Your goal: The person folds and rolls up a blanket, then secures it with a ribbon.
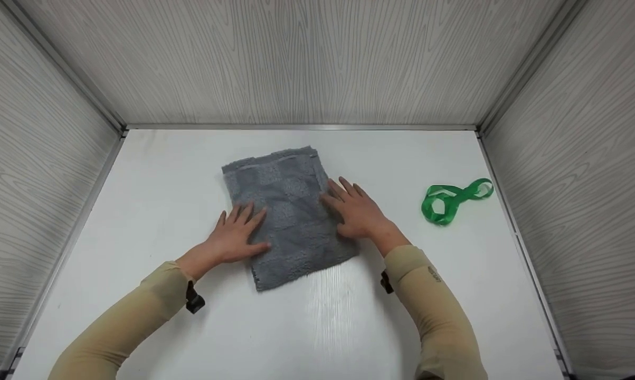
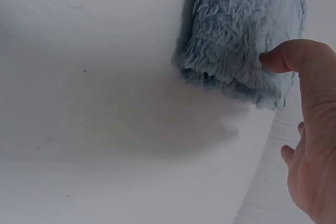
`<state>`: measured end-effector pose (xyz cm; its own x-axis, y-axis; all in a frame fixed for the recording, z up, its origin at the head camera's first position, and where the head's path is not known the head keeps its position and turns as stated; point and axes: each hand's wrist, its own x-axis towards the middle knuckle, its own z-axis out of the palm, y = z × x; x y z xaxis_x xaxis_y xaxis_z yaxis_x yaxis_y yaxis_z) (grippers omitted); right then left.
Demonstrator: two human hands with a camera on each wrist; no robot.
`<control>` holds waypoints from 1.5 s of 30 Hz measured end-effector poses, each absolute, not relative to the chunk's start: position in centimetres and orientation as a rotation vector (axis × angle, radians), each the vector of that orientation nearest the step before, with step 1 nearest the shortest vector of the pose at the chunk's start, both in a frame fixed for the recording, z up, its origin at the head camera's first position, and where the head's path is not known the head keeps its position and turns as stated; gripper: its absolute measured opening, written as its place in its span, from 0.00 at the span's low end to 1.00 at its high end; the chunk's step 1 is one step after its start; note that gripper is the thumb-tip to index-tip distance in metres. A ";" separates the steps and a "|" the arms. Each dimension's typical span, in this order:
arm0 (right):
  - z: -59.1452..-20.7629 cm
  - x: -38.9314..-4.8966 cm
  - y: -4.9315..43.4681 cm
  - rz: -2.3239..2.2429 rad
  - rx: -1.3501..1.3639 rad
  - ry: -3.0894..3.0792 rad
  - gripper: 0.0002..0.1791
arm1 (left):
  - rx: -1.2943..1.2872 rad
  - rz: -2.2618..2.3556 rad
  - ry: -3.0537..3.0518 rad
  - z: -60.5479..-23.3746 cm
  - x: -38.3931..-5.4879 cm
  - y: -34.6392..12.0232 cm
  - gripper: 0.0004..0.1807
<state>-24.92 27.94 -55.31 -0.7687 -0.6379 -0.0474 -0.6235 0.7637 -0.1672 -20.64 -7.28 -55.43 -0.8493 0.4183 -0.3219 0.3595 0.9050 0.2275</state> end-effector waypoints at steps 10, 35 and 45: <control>-56.7 -26.8 26.8 -0.089 -1.023 2.700 0.47 | 0.660 0.152 2.694 -56.8 -18.9 -6.4 0.53; -57.2 -23.3 28.2 -0.046 -0.954 2.755 0.45 | 1.007 0.059 2.591 -57.0 -23.0 -8.1 0.50; -56.6 -21.6 28.4 -0.005 -0.935 2.789 0.45 | 1.048 0.051 2.597 -57.7 -23.7 -7.6 0.50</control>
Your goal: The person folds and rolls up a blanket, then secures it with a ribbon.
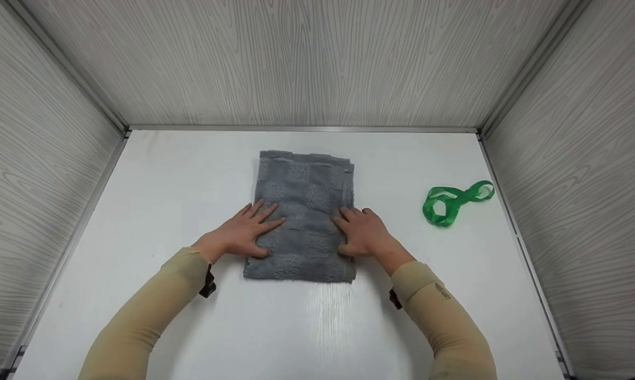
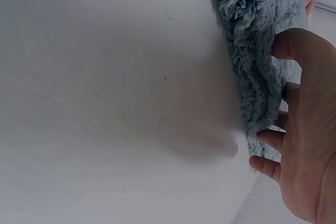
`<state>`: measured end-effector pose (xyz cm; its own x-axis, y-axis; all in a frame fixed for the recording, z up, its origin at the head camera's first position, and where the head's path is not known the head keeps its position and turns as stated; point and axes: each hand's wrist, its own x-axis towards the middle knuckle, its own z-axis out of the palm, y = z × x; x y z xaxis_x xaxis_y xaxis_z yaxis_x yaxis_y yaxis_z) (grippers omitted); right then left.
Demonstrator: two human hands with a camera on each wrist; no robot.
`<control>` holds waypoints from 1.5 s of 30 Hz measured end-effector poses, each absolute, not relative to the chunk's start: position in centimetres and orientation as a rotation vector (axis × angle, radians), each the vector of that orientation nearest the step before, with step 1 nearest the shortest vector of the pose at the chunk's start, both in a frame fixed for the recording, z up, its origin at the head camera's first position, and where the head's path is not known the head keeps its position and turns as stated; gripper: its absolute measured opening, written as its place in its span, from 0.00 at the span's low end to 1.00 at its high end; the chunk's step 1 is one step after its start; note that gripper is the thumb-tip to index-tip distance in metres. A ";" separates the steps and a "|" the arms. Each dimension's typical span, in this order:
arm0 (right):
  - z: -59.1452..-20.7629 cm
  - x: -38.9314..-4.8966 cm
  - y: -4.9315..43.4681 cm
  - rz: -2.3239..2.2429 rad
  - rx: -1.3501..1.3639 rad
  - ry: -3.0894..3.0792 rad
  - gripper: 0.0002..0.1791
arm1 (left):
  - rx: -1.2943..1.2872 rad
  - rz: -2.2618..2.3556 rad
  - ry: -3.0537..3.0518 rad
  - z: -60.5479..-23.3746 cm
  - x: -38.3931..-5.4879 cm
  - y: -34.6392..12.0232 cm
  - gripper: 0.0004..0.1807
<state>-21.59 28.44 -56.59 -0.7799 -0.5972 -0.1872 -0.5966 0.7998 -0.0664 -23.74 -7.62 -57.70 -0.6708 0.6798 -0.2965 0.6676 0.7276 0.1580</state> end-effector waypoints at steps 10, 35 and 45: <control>-56.7 -22.5 28.9 -0.011 -0.873 2.780 0.45 | 1.010 0.108 2.622 -58.4 -23.2 -6.9 0.49; -56.7 -16.9 26.9 -0.360 -1.272 2.775 0.32 | 1.410 0.251 2.597 -56.5 -17.5 -6.5 0.34; -57.7 -15.7 27.3 -0.333 -1.253 2.789 0.33 | 1.338 0.135 2.675 -57.8 -16.7 -6.6 0.33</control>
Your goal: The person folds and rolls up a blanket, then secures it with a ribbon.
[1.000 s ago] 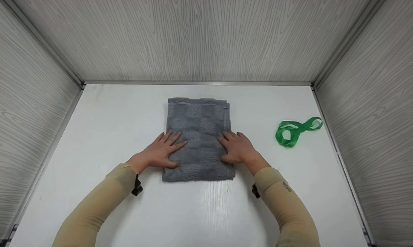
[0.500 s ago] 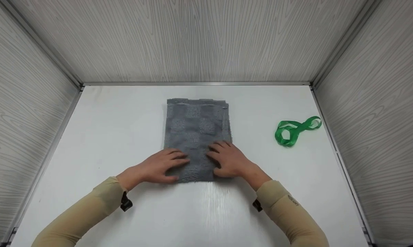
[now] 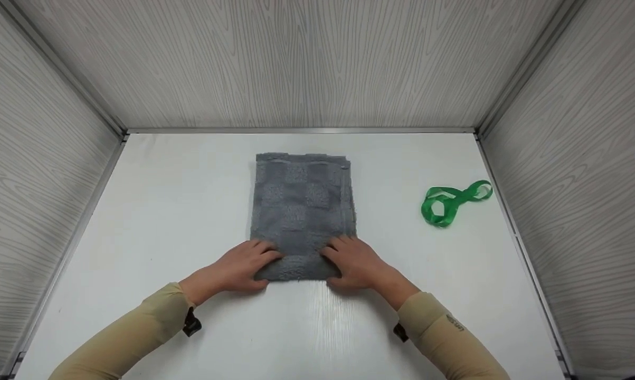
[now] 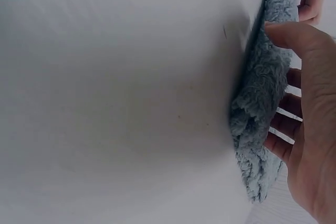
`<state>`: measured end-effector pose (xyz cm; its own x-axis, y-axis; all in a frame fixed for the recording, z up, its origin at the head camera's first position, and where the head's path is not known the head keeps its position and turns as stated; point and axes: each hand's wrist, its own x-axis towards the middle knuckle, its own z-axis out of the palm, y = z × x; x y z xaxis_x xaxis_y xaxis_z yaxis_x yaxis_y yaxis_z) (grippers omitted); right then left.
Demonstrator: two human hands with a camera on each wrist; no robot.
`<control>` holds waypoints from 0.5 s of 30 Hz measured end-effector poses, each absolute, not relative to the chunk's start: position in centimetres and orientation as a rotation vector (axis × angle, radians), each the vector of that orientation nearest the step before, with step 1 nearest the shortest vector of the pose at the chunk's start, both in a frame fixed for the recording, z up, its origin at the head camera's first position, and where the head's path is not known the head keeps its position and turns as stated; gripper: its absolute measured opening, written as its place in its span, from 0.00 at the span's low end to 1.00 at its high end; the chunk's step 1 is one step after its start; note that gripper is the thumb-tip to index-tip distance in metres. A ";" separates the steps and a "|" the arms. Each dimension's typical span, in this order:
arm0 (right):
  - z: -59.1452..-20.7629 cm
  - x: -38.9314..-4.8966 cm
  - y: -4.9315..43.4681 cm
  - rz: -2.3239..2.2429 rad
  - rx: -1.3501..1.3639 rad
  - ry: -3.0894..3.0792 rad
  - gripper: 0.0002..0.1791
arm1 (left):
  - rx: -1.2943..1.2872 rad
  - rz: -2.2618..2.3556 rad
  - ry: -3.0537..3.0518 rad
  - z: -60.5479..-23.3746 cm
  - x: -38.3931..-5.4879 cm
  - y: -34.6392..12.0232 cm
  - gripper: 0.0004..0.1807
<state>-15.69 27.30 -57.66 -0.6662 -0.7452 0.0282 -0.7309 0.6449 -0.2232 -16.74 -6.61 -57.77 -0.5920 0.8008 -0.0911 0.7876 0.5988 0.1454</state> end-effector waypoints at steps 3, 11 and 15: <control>-57.9 -15.6 27.2 -0.321 -1.266 2.813 0.34 | 1.317 0.136 2.711 -57.8 -16.4 -6.4 0.30; -58.2 -15.4 26.9 -0.315 -1.268 2.859 0.35 | 1.153 0.323 2.771 -57.6 -16.7 -6.1 0.18; -58.3 -15.3 26.8 -0.292 -1.239 2.879 0.34 | 1.043 0.479 2.743 -57.3 -17.0 -6.4 0.16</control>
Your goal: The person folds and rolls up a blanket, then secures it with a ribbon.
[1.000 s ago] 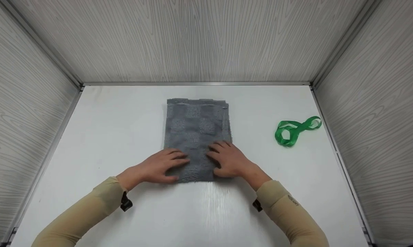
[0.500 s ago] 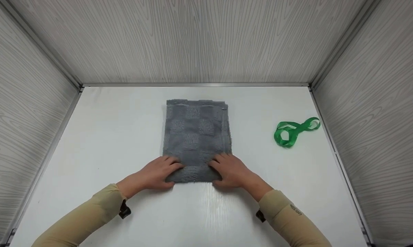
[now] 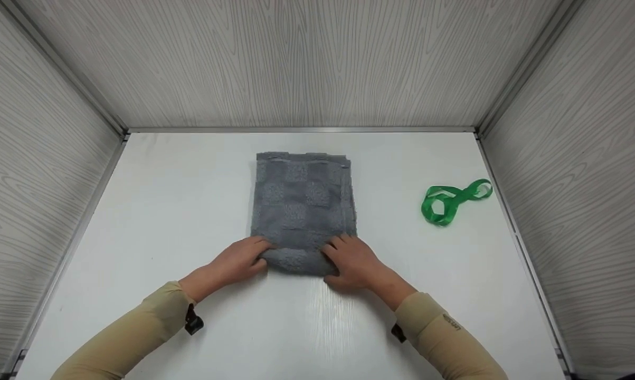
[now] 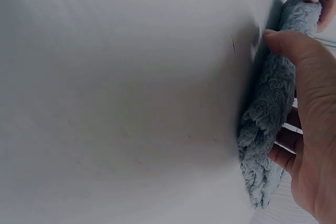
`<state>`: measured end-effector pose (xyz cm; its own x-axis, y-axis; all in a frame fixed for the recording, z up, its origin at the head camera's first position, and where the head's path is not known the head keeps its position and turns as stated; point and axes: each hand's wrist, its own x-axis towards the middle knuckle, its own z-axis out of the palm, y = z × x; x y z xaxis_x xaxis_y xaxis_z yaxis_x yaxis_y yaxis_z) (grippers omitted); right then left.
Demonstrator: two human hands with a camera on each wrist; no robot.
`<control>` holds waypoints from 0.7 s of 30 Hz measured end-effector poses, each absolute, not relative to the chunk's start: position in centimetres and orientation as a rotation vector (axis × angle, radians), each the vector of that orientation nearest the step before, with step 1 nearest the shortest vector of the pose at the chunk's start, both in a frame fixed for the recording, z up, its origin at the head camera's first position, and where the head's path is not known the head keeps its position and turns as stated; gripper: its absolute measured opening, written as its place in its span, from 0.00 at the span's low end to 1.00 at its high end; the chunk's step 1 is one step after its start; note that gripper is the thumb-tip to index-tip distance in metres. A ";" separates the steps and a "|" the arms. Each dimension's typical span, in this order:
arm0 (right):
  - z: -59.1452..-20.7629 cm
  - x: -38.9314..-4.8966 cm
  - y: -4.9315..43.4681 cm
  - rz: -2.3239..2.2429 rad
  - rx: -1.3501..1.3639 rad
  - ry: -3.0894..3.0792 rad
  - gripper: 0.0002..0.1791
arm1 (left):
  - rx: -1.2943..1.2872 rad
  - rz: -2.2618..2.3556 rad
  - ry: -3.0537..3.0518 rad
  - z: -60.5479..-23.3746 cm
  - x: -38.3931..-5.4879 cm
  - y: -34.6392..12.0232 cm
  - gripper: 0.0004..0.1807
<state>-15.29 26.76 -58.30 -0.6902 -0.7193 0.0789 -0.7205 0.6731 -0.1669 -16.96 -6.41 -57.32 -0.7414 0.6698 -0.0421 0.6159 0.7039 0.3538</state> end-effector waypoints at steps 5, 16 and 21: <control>-58.3 -15.3 26.6 0.281 1.167 -2.889 0.27 | 0.897 0.631 2.710 -57.2 -17.3 -6.7 0.15; -57.8 -16.3 28.0 0.891 0.662 -3.054 0.08 | 0.531 0.908 2.657 -57.2 -18.0 -6.9 0.15; -57.8 -17.1 28.6 1.205 0.401 -3.056 0.08 | 0.413 0.957 2.673 -57.2 -18.5 -7.0 0.10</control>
